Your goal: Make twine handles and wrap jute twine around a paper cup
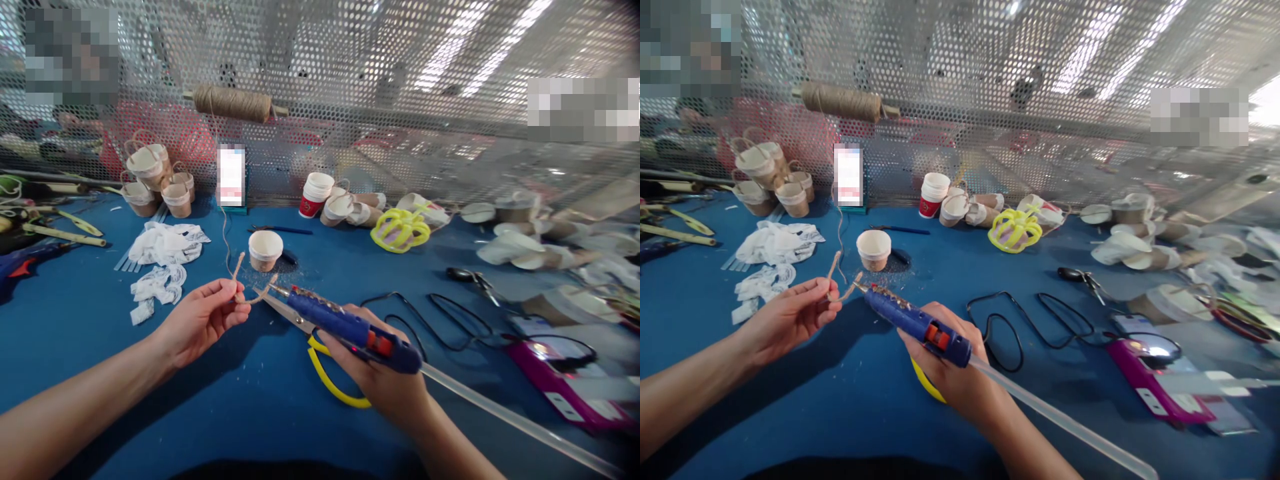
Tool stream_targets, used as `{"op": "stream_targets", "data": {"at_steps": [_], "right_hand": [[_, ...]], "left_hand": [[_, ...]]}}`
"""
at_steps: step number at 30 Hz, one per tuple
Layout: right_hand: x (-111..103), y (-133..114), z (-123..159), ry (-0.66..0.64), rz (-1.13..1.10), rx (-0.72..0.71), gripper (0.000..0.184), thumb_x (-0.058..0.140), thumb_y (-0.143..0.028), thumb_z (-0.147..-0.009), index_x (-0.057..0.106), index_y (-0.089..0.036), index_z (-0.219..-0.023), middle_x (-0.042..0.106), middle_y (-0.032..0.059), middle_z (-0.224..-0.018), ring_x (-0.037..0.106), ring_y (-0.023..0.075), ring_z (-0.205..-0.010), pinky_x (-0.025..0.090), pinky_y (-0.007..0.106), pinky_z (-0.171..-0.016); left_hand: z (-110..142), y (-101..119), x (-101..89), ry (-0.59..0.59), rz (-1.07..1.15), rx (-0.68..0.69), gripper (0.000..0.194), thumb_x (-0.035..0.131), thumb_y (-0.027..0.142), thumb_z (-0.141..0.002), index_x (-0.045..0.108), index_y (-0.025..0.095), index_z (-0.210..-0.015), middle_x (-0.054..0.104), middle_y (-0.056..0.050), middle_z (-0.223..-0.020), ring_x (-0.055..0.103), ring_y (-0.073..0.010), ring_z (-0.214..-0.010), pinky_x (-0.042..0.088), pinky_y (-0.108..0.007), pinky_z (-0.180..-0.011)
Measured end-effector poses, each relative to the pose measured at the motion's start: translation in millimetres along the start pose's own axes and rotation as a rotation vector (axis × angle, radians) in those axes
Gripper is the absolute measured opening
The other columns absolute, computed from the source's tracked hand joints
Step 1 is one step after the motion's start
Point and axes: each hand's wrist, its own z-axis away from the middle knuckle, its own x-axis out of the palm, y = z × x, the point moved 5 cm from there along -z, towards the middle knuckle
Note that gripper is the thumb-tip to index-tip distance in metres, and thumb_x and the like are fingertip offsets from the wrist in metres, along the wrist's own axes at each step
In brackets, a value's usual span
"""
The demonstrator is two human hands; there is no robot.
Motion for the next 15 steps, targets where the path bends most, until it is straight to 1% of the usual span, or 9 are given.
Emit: {"op": "stream_targets", "data": {"at_steps": [4, 9, 15], "right_hand": [[-1.6, 0.0, -0.4, 0.028, 0.019, -0.013, 0.007, 0.059, -0.025, -0.074, 0.055, -0.019, -0.072, 0.060, -0.0014, -0.063, 0.059, 0.0116, -0.054, 0.048, 0.021, -0.053], [0.1, -0.9, -0.7, -0.001, -0.013, 0.008, 0.009, 0.058, -0.026, -0.074, 0.055, -0.019, -0.069, 0.059, -0.0016, -0.059, 0.056, 0.0106, -0.048, 0.046, 0.020, -0.048], [-1.4, -1.2, -1.3, 0.025, -0.005, 0.003, 0.008, 0.059, -0.025, -0.074, 0.055, -0.019, -0.071, 0.060, -0.0013, -0.062, 0.058, 0.0112, -0.053, 0.048, 0.020, -0.052]], "left_hand": [[-0.3, 0.6, 0.2, -0.011, -0.002, 0.006, 0.017, 0.050, 0.008, -0.083, 0.061, 0.009, -0.069, 0.059, -0.003, -0.063, 0.062, -0.0085, -0.055, 0.052, -0.014, -0.052], [-0.6, -0.3, -0.8, 0.000, 0.013, 0.003, 0.018, 0.050, 0.008, -0.083, 0.061, 0.009, -0.069, 0.060, -0.003, -0.063, 0.063, -0.0092, -0.055, 0.053, -0.015, -0.053], [-0.8, 0.6, 0.1, 0.003, 0.000, 0.003, 0.025, 0.042, 0.006, -0.086, 0.061, 0.008, -0.069, 0.058, -0.003, -0.063, 0.063, -0.0085, -0.055, 0.053, -0.014, -0.052]]}}
